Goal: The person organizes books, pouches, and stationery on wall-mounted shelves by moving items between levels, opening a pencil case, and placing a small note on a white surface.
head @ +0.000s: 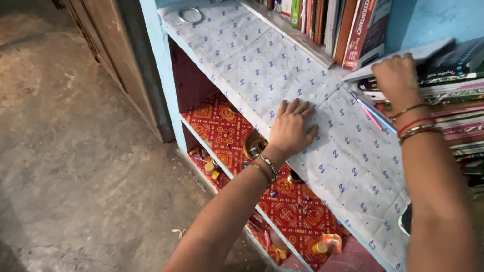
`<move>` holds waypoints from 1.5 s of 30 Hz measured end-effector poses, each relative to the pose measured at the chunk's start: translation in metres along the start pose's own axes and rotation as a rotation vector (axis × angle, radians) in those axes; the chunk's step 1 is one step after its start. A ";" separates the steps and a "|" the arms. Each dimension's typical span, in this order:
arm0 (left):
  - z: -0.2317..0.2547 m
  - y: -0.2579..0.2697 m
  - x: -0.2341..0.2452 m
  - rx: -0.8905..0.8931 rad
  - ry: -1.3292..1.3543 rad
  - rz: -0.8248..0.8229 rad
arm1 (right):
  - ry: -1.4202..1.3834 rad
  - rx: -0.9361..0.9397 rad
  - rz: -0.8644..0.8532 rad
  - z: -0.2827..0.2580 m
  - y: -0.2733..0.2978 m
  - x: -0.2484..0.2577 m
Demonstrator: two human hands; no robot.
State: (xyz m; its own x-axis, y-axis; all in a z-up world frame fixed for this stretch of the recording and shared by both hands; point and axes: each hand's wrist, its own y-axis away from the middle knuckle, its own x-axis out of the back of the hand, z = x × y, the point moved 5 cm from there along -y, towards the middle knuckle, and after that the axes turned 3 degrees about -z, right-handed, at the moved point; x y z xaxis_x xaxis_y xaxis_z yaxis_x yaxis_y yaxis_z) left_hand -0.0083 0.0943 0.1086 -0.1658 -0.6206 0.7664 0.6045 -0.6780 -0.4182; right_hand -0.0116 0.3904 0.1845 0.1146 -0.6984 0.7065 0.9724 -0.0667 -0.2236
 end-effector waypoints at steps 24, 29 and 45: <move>0.003 0.001 0.008 -0.015 0.013 0.032 | -0.658 -0.862 0.283 0.197 -0.021 -0.056; 0.003 0.000 0.007 -0.012 0.001 0.029 | -0.685 -0.923 0.166 0.158 -0.014 -0.064; 0.003 0.001 0.007 -0.015 0.001 0.018 | -0.080 -0.031 0.292 -0.065 0.017 -0.032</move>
State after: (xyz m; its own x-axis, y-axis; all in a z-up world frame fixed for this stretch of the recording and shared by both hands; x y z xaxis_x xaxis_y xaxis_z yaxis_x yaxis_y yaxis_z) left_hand -0.0062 0.0906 0.1150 -0.1558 -0.6329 0.7584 0.5956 -0.6727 -0.4390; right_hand -0.0115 0.3654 0.1143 0.4050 -0.6331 0.6597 0.8896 0.1061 -0.4442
